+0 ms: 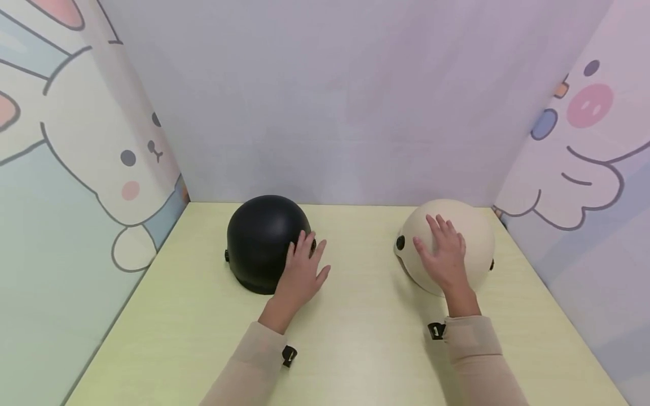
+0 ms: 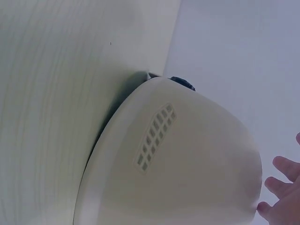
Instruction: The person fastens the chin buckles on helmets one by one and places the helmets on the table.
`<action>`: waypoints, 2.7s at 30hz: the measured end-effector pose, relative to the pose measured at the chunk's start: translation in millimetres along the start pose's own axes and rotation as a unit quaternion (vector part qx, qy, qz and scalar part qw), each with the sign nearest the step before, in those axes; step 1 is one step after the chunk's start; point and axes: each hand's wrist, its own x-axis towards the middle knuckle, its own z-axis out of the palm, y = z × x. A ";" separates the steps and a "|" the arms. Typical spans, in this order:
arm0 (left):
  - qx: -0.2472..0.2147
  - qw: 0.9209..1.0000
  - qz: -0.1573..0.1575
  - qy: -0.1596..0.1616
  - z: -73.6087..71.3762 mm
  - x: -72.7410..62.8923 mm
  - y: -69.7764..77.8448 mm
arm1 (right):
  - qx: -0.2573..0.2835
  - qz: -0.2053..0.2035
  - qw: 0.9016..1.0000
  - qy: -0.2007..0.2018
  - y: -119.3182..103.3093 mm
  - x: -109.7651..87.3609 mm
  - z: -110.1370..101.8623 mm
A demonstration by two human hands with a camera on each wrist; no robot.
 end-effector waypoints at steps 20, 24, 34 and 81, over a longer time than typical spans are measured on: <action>0.047 0.992 -0.113 0.028 -34.7 6.4 -86.0 | 0.019 -0.004 1.000 -0.005 -14.1 -5.2 8.9; 0.025 0.989 -0.144 0.021 -42.9 6.9 -99.7 | 0.028 -0.015 0.999 -0.006 -20.9 -6.9 21.5; -0.010 0.984 -0.177 -0.003 -45.1 4.5 -114.7 | 0.066 -0.023 0.997 -0.026 -44.8 -11.9 49.3; -0.092 0.974 -0.190 0.088 -23.2 -4.7 -130.1 | 0.304 0.216 0.906 -0.199 -163.5 -8.2 167.4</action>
